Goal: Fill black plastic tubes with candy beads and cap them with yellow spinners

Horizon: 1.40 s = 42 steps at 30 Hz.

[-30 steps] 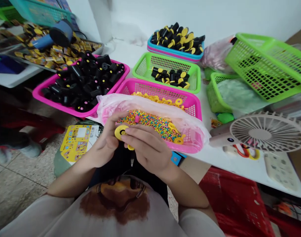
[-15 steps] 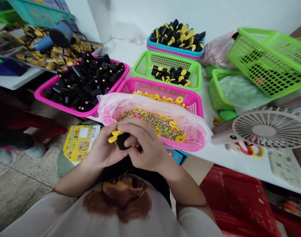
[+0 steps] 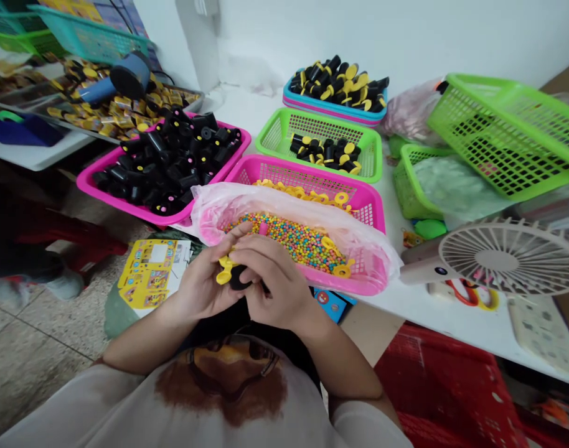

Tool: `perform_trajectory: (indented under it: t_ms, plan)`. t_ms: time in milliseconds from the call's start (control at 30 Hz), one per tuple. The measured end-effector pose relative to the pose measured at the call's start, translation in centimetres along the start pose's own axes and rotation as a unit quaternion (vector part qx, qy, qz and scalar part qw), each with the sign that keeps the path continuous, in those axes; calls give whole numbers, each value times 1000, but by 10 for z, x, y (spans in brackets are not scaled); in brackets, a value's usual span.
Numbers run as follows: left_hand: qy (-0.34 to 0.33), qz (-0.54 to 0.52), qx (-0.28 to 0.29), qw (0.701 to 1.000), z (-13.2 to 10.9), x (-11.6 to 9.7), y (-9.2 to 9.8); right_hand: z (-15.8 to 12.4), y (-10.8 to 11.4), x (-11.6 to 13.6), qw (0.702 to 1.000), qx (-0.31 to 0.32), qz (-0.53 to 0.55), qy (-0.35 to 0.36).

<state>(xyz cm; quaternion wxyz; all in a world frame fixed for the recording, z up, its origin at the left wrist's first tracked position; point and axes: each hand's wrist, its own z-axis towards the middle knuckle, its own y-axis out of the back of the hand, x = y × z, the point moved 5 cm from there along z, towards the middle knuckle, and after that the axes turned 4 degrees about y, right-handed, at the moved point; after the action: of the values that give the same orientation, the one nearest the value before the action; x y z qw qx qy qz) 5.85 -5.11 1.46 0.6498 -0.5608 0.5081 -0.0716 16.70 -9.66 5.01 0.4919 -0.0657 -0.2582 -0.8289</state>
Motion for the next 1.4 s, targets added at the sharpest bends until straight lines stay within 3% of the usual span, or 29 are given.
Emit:
perform_trajectory:
  t_ms: [100, 167, 267, 367, 433, 467, 533, 600, 667, 700, 767, 867, 967, 1033, 1100, 1200, 1300, 1400]
  plan:
    - [-101, 142, 57, 983, -4, -7, 2, 2, 7, -8, 987, 32, 139, -72]
    - [-183, 287, 117, 933, -8, -13, 0, 2, 11, -11, 972, 5, 214, -96]
    - [-332, 495, 183, 782, -15, -24, -7, -3, 9, -24, 922, -57, 311, -222]
    - [-433, 642, 136, 618, -20, -34, -6, -14, -14, -32, 815, 6, 420, -399]
    - [-458, 696, 87, 546, -22, -40, -1, -15, -27, -29, 768, 74, 457, -442]
    - [-460, 709, 75, 529, -22, -42, 3, -13, -30, -28, 762, 91, 462, -444]
    - [-452, 709, 67, 537, -21, -44, 11, -2, -34, -31, 774, 108, 448, -434]
    - [-449, 682, 55, 575, -19, -48, 20, 14, -38, -43, 797, 159, 403, -420]
    - [-460, 655, 29, 599, -19, -53, 27, 36, -35, -68, 840, 198, 304, -403]
    - [-464, 652, 14, 599, -20, -54, 29, 49, -28, -87, 868, 187, 234, -396]
    - [-451, 667, -6, 593, -24, -56, 30, 78, -2, -130, 913, 81, 35, -398]
    - [-389, 710, -5, 586, -31, -57, 30, 106, 29, -178, 912, 12, -68, -404]
    - [-350, 743, -25, 570, -37, -73, 37, 111, 53, -194, 916, -32, -97, -387]
    - [-338, 760, -80, 550, -39, -102, 49, 101, 60, -184, 929, -28, -76, -362]
    - [-303, 787, -159, 513, -38, -140, 67, 84, 61, -162, 944, 17, -42, -327]
    - [-175, 837, -269, 444, -25, -198, 97, 57, 57, -118, 954, 115, -39, -275]
    - [-5, 898, -244, 366, -3, -228, 120, 38, 58, -78, 957, 169, -92, -218]
    - [35, 913, -213, 347, 13, -239, 131, 22, 65, -53, 961, 175, -114, -181]
